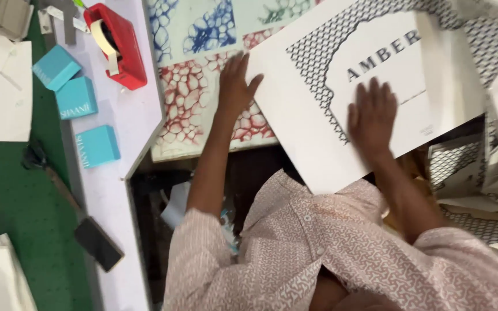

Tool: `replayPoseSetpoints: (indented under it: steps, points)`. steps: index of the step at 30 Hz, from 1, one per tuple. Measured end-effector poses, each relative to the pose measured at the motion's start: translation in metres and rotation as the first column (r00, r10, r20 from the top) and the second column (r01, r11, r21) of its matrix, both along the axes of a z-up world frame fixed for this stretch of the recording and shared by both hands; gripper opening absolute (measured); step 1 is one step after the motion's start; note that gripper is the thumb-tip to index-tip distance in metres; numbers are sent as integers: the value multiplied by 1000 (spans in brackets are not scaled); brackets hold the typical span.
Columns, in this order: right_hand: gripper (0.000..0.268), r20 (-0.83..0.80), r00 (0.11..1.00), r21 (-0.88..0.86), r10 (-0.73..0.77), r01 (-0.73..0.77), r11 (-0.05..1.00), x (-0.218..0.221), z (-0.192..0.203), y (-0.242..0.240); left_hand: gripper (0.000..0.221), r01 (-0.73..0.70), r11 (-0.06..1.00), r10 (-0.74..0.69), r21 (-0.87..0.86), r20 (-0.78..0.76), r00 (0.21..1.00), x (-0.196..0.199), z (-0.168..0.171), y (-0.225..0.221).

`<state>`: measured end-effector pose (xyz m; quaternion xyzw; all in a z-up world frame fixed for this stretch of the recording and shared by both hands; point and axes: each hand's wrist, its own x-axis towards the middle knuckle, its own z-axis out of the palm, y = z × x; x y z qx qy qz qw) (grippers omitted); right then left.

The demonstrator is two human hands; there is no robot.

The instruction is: Folding and shaping paper bags at a workstation.

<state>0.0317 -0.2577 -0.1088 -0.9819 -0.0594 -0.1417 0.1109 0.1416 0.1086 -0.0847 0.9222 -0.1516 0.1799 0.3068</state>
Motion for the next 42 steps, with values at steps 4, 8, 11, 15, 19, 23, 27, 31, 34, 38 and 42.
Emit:
replayPoseSetpoints:
  steps: [4, 8, 11, 15, 19, 23, 27, 31, 34, 38, 42]
  points:
    - [49, 81, 997, 72, -11, 5, 997, -2, 17, 9, 55, -82, 989, 91, 124, -66, 994, 62, 18, -43]
    - [41, 145, 988, 214, -52, 20, 977, -9, 39, 22, 43, -122, 902, 200, 413, -153, 968, 64, 32, -69]
    - [40, 177, 982, 184, -73, 40, 982, -8, 41, 22, 37, -193, 941, 88, 279, 351, 932, 61, 23, -73]
    - [31, 240, 960, 312, -143, 63, 948, 4, 22, 40, 32, -113, 966, 117, 232, -4, 993, 68, 71, -57]
    - [32, 254, 964, 585, 78, -217, 781, 15, 62, 83, 22, -152, 963, 117, 221, 164, 979, 80, 149, -5]
    - [48, 403, 860, 516, 315, -497, 698, 1, 168, 111, 14, 89, 990, -118, 107, 303, 946, -14, 308, 12]
    - [61, 577, 709, 319, 406, -652, 687, 3, 248, 91, 5, 167, 952, -242, 257, 296, 924, -122, 364, 32]
    - [57, 745, 478, -97, 465, -612, 785, -2, 311, 75, 4, 222, 946, -280, 236, 248, 928, -205, 377, 40]
    - [58, 619, 510, -214, 597, -622, 753, -14, 333, 76, 4, 159, 974, -187, 163, 179, 966, -231, 371, 46]
    - [66, 504, 513, -283, 695, -662, 694, -25, 341, 82, 10, -4, 977, -16, 213, 93, 996, -231, 360, 47]
    - [67, 498, 498, -412, 710, -585, 699, -9, 331, 76, 20, -73, 951, 62, 301, 46, 997, -217, 363, 37]
